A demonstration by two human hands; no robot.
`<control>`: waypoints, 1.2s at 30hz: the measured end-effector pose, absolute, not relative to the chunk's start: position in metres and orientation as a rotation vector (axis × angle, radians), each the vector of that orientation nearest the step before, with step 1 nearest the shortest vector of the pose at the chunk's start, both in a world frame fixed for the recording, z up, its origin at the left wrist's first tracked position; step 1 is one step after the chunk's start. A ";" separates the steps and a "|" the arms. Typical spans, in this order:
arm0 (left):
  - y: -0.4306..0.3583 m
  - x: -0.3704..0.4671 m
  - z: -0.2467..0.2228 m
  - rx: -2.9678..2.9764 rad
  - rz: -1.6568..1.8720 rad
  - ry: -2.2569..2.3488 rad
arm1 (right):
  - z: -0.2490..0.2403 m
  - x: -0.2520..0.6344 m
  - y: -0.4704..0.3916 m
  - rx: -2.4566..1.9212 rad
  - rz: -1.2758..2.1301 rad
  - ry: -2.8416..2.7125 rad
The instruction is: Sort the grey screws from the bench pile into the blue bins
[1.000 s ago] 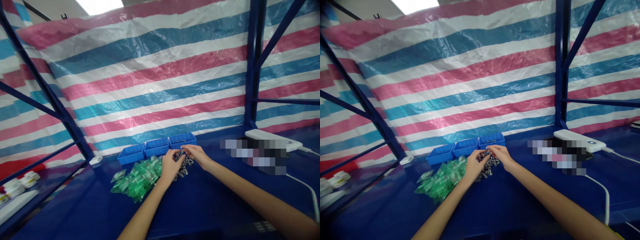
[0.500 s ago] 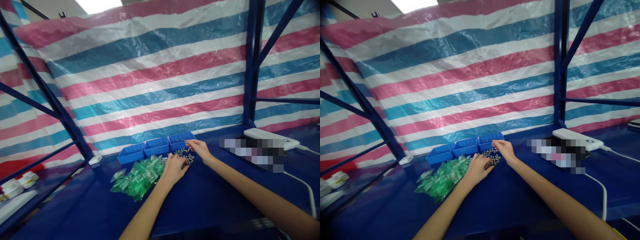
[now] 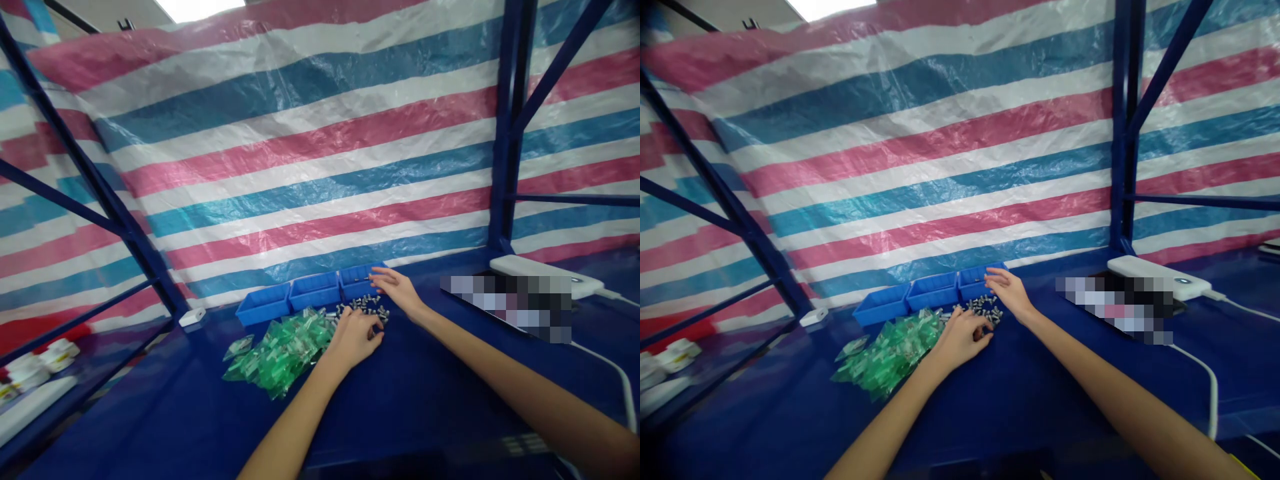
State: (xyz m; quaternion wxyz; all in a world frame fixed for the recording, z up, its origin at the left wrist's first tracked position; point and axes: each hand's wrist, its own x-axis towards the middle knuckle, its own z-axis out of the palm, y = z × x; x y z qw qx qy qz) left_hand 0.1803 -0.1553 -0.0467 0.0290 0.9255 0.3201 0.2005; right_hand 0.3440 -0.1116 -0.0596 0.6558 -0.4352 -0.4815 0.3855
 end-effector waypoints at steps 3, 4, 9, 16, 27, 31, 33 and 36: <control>-0.152 0.178 -0.045 2.800 0.587 0.970 | -0.051 0.343 -0.117 -0.901 0.905 -1.129; -0.151 0.177 -0.044 2.785 0.575 0.951 | -0.049 0.342 -0.119 -0.916 0.903 -1.128; -0.145 0.175 -0.045 2.749 0.646 0.863 | -0.048 0.338 -0.126 -1.040 0.871 -1.040; -0.139 0.173 -0.040 2.404 1.215 1.117 | -0.052 0.328 -0.134 -1.016 1.001 -1.123; -0.133 0.172 -0.043 1.947 1.513 1.042 | -0.052 0.311 -0.148 -0.938 1.266 -1.098; -0.134 0.173 -0.044 1.945 1.539 1.034 | -0.050 0.311 -0.149 -0.954 1.232 -1.073; -0.134 0.174 -0.044 1.947 1.550 1.044 | -0.049 0.311 -0.149 -0.968 1.203 -1.064; -0.134 0.175 -0.045 1.949 1.543 1.098 | -0.051 0.310 -0.147 -0.991 1.126 -1.068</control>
